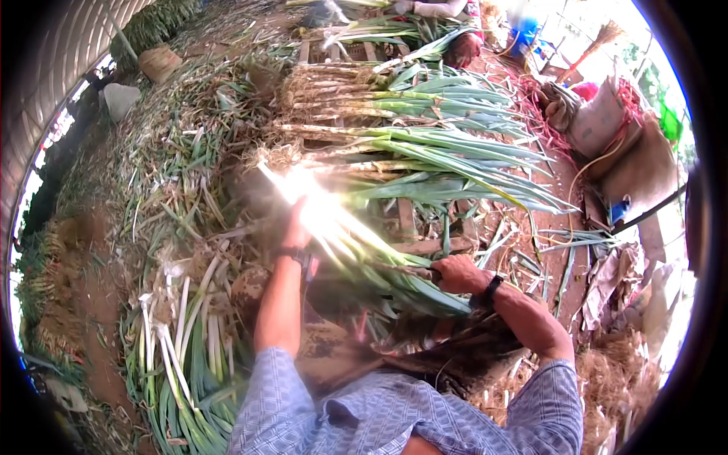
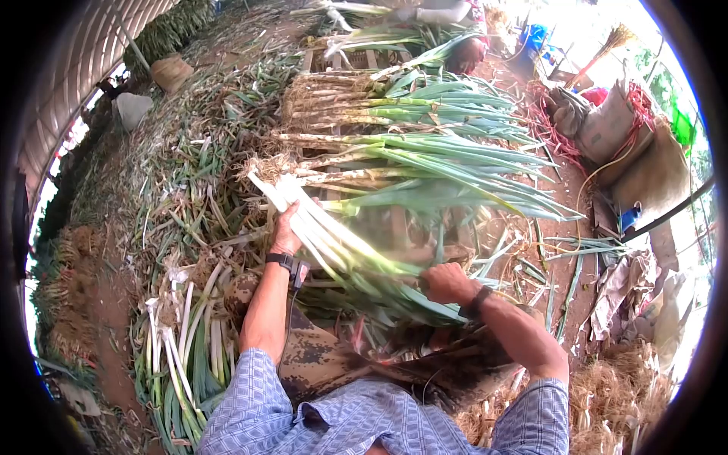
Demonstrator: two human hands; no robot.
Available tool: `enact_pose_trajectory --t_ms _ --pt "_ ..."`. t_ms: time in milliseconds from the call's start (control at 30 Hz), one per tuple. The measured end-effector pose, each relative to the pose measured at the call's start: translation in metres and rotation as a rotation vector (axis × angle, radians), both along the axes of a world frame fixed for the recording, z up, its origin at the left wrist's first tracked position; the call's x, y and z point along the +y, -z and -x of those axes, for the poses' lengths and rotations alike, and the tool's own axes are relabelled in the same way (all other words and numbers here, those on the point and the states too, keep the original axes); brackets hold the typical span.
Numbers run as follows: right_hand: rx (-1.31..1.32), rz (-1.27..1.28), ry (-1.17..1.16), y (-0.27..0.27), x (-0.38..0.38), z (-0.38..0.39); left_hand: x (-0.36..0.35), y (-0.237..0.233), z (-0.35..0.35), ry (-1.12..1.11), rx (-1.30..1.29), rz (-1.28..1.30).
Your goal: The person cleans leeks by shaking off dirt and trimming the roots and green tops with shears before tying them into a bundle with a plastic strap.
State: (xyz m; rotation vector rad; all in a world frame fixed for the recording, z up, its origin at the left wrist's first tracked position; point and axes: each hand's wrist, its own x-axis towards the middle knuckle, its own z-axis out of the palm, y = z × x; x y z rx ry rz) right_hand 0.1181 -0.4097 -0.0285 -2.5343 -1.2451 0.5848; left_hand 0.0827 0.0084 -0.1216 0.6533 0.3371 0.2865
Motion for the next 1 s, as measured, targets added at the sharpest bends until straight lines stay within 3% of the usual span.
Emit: enact_pose_trajectory --t_ms 100,133,200,333,400,600,733,933,1000 --pt "0.184 -0.432 0.111 0.013 0.017 -0.02 -0.005 -0.007 0.001 0.044 0.013 -0.043" --pt "0.317 -0.429 0.244 -0.025 0.031 -0.013 -0.004 -0.002 0.001 0.051 0.011 -0.017" --pt "0.097 -0.385 0.096 -0.019 0.03 -0.026 0.002 0.006 -0.002 0.064 0.007 0.024" --pt "0.004 0.143 -0.037 -0.042 0.016 -0.016 0.009 0.016 0.0 -0.011 -0.043 -0.012" --pt "-0.085 0.129 -0.055 -0.038 0.001 -0.014 0.007 0.014 0.003 -0.016 -0.082 0.014" --pt "-0.016 0.242 -0.077 -0.022 -0.005 -0.007 -0.01 -0.008 -0.001 -0.054 -0.04 -0.096" --pt "-0.006 0.012 0.059 -0.032 0.024 -0.017 -0.017 -0.016 -0.002 -0.055 -0.034 -0.117" --pt "-0.028 0.171 -0.039 -0.031 0.029 -0.028 -0.015 -0.021 0.002 -0.058 -0.08 -0.152" --pt "-0.029 0.074 -0.02 -0.028 0.033 -0.023 -0.017 -0.02 -0.001 -0.087 -0.092 -0.139"
